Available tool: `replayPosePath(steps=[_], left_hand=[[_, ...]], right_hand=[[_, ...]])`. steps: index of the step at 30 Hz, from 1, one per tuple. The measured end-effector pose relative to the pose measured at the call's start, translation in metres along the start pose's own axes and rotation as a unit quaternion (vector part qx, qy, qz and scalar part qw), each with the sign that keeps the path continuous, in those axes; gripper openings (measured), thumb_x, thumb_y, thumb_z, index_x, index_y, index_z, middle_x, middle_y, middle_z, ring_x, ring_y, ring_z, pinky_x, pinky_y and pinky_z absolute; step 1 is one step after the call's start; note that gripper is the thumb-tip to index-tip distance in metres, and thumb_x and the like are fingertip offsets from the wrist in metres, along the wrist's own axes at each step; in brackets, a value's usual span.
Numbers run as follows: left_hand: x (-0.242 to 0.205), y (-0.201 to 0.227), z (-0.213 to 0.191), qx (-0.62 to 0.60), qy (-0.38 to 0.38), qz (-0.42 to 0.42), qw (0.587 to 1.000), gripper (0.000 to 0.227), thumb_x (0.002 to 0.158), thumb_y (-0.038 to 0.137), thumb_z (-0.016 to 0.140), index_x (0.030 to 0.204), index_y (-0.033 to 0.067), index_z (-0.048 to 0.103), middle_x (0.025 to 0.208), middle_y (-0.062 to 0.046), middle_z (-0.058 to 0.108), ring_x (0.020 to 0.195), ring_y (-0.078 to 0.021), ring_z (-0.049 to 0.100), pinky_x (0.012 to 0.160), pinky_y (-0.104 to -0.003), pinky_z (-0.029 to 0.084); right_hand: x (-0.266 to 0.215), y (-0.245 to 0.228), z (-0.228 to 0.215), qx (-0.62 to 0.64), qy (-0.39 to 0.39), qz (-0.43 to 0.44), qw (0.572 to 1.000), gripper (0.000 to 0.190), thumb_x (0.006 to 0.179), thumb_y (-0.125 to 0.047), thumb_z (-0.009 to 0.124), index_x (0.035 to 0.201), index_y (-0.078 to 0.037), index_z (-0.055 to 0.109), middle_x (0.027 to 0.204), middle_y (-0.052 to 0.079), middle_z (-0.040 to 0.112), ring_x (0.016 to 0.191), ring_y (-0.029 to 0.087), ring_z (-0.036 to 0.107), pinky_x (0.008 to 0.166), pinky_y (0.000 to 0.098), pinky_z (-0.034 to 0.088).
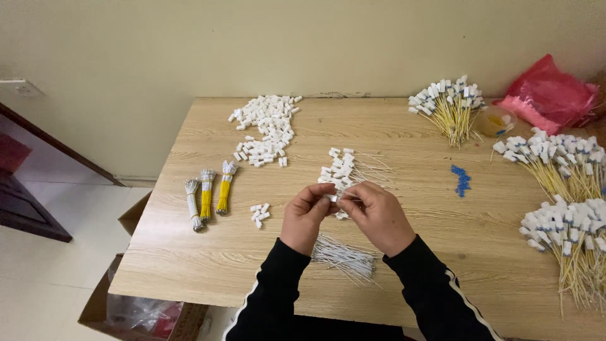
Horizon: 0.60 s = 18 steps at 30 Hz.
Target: The person repeatedly picks a white plastic cap and a metal wire, then presses the cap onto the wire to form a cotton swab. The finished swabs are placed on the table among other completed units. The person continues this assembly cycle throughout the clip.
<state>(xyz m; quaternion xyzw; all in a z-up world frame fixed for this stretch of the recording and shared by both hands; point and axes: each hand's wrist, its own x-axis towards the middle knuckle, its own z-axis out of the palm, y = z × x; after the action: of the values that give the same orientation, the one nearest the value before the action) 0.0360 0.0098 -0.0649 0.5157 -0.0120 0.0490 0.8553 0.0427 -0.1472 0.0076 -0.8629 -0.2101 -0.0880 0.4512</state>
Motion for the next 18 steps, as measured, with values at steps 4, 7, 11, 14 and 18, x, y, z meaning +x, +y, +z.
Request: replayPosePath(steps=[4, 7, 11, 14, 18], left_hand=[[0.000, 0.004, 0.000, 0.002, 0.014, -0.002, 1.000, 0.028, 0.092, -0.006, 0.051, 0.118, -0.0030, 0.062, 0.103, -0.014, 0.066, 0.086, -0.0168, 0.067, 0.080, -0.030, 0.061], [0.001, 0.002, 0.002, -0.004, 0.019, -0.003, 1.000, 0.029, 0.091, -0.006, 0.052, 0.118, -0.0021, 0.062, 0.102, -0.013, 0.066, 0.084, -0.0156, 0.067, 0.079, -0.029, 0.061], [0.003, 0.001, 0.006, 0.009, 0.030, -0.002, 0.999, 0.030, 0.091, -0.007, 0.051, 0.119, -0.0015, 0.062, 0.100, -0.012, 0.065, 0.082, -0.0141, 0.066, 0.078, -0.028, 0.061], [0.007, -0.009, 0.005, 0.016, 0.047, 0.006, 0.999, 0.030, 0.091, -0.007, 0.051, 0.118, -0.0009, 0.063, 0.099, -0.012, 0.067, 0.081, -0.0141, 0.066, 0.077, -0.028, 0.061], [0.010, -0.022, -0.006, 0.013, 0.071, -0.011, 0.997, 0.033, 0.090, -0.009, 0.052, 0.119, -0.0006, 0.063, 0.100, -0.015, 0.067, 0.083, -0.0155, 0.066, 0.077, -0.029, 0.061]], right_hand=[[-0.003, -0.004, -0.001, 0.034, -0.016, 0.010, 0.999, 0.008, 0.089, -0.013, 0.064, 0.093, -0.008, 0.070, 0.076, 0.014, 0.068, 0.079, 0.033, 0.069, 0.071, 0.0397, 0.054], [-0.001, 0.002, 0.003, 0.016, -0.022, 0.003, 1.000, 0.009, 0.090, -0.015, 0.062, 0.093, -0.009, 0.067, 0.074, 0.015, 0.066, 0.079, 0.036, 0.066, 0.071, 0.0431, 0.052], [-0.001, 0.006, 0.012, -0.017, -0.011, 0.000, 1.000, 0.010, 0.092, -0.016, 0.060, 0.093, -0.008, 0.064, 0.076, 0.016, 0.064, 0.081, 0.038, 0.065, 0.073, 0.0453, 0.051], [-0.001, 0.013, 0.018, -0.041, 0.001, 0.009, 0.999, 0.011, 0.092, -0.021, 0.060, 0.093, -0.010, 0.065, 0.076, 0.014, 0.065, 0.083, 0.035, 0.065, 0.074, 0.0433, 0.051], [0.002, 0.029, 0.027, -0.041, -0.026, 0.016, 0.999, 0.012, 0.092, -0.022, 0.062, 0.089, -0.011, 0.066, 0.075, 0.014, 0.065, 0.083, 0.035, 0.065, 0.074, 0.0435, 0.051]])
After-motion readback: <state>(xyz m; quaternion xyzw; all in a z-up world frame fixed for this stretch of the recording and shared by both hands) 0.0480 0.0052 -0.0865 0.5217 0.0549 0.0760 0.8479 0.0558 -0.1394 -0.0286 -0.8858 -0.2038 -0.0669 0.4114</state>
